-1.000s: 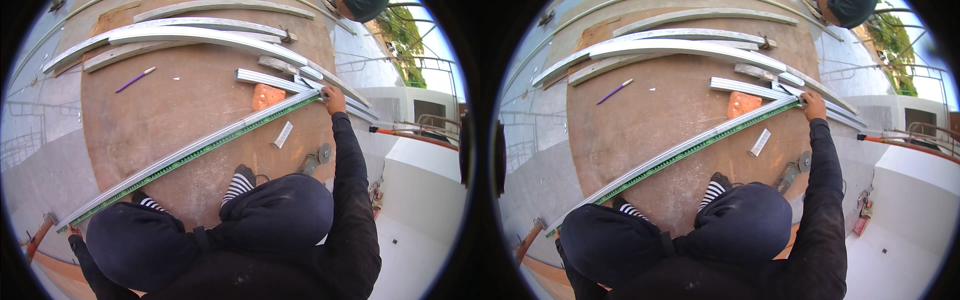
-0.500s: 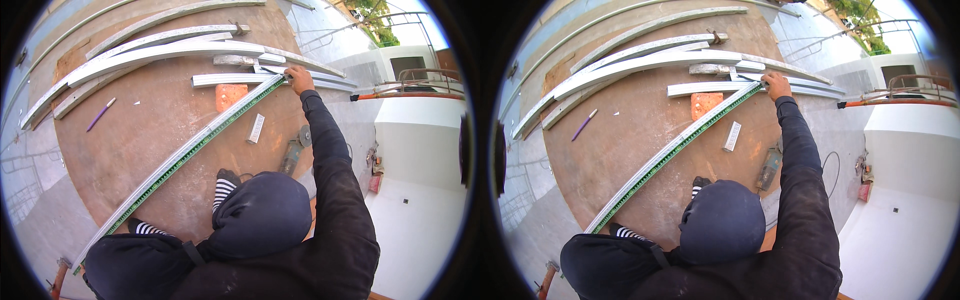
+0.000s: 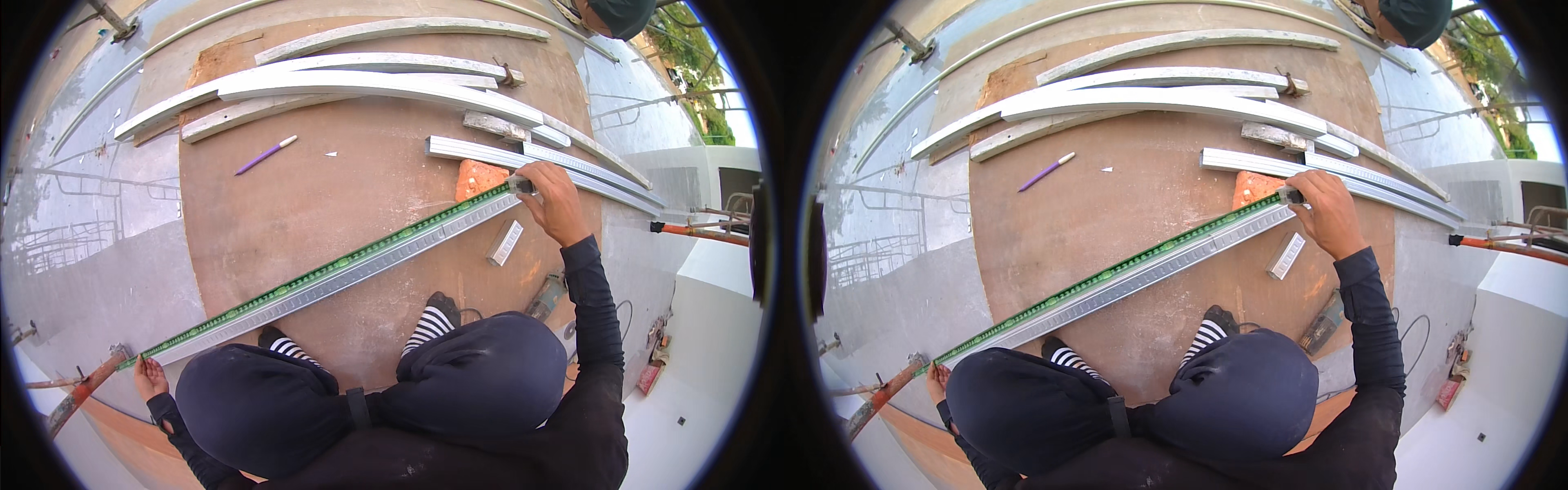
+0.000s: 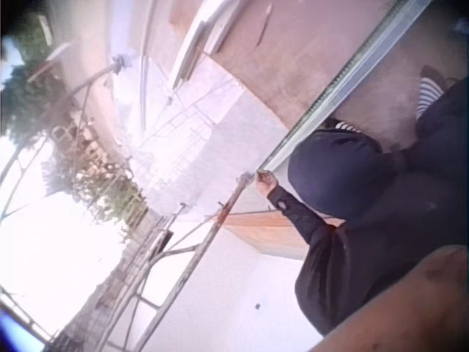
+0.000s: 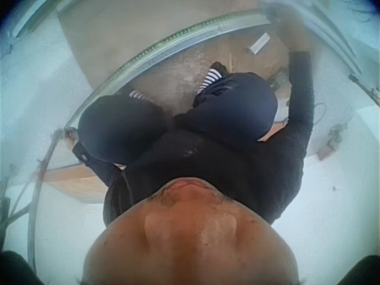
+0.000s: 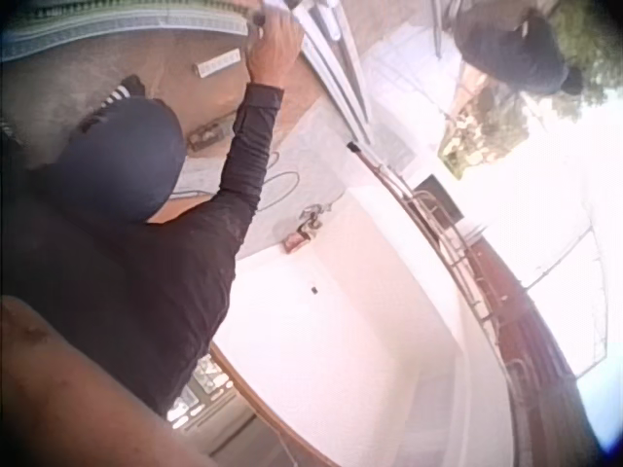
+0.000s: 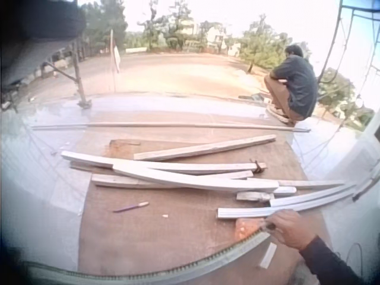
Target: The person measures metal frames with a tape measure, marks them with a pen, and then cuts and joins the pieces using a grinder and a hammer on a construction site.
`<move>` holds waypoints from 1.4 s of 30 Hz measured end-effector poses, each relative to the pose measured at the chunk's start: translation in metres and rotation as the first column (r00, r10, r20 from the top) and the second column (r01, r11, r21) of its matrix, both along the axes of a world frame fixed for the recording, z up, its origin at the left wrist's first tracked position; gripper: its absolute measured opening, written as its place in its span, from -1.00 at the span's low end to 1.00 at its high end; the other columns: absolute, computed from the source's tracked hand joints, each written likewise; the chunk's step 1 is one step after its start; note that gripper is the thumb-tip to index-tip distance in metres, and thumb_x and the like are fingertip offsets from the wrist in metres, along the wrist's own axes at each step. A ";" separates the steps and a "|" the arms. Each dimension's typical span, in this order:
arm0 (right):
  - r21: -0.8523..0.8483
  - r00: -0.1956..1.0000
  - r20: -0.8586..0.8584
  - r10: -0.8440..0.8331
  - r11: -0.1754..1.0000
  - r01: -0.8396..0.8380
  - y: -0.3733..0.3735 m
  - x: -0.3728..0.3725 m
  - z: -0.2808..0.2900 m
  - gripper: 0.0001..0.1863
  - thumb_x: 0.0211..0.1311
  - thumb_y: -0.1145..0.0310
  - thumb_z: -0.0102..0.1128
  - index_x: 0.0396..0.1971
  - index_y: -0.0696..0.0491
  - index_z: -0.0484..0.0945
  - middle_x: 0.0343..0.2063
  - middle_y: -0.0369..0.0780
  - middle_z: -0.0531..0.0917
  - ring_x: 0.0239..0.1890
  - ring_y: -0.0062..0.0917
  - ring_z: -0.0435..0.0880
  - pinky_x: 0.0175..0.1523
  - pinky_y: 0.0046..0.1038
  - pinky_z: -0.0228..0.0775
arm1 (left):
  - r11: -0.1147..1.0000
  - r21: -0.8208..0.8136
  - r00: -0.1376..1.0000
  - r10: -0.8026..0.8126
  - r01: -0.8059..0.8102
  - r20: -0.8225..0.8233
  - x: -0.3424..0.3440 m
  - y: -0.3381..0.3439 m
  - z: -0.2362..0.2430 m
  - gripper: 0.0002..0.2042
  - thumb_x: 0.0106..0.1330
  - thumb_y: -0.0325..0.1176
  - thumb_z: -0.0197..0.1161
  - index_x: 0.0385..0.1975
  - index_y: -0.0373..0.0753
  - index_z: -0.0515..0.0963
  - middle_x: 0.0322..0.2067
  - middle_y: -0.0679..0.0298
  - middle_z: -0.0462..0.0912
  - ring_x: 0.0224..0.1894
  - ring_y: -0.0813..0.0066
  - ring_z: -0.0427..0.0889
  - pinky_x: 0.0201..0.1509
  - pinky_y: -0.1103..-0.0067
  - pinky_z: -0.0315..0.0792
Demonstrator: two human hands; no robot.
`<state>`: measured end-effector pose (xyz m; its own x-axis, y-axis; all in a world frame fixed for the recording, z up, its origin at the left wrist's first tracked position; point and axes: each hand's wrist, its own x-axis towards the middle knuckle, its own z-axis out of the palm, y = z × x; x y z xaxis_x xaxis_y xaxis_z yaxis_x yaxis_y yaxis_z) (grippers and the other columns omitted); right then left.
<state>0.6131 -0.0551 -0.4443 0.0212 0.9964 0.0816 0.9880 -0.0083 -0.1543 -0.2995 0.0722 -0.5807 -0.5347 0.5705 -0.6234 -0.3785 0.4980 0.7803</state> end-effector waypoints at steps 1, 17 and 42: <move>0.007 0.997 -0.053 0.050 0.999 -0.050 0.004 -0.018 0.000 -0.57 -0.12 0.53 0.42 -0.14 0.07 0.54 -0.20 -0.19 0.63 -0.07 -0.26 0.57 0.04 -0.28 0.36 | 0.995 0.037 0.993 -0.092 0.089 0.071 0.064 0.013 0.003 -0.88 0.28 -0.33 0.34 -0.33 -0.20 0.57 -0.41 0.37 0.62 -0.35 0.58 0.59 -0.22 0.63 0.55; -0.011 0.759 -0.642 0.111 0.988 -0.154 0.117 -0.205 -0.173 -0.62 0.06 0.18 0.39 -0.16 0.03 0.56 -0.28 -0.07 0.66 -0.15 -0.13 0.63 -0.04 -0.16 0.43 | 0.413 -0.265 0.453 -0.885 0.871 0.111 0.462 0.074 -0.010 -0.55 0.25 0.00 0.38 -0.21 -0.34 0.59 -0.35 0.22 0.68 -0.37 0.49 0.66 -0.26 0.57 0.53; -0.056 0.913 0.099 0.395 0.919 -0.391 0.024 0.005 -0.050 -0.65 -0.11 0.32 0.42 -0.32 0.04 0.47 -0.43 -0.26 0.59 -0.32 -0.37 0.65 -0.28 -0.36 0.50 | -0.382 -0.321 -0.493 -0.560 0.867 -0.665 0.468 -0.006 0.063 -0.68 0.01 -0.22 0.38 -0.26 -0.21 0.57 -0.46 0.07 0.67 -0.44 0.02 0.66 -0.38 0.30 0.50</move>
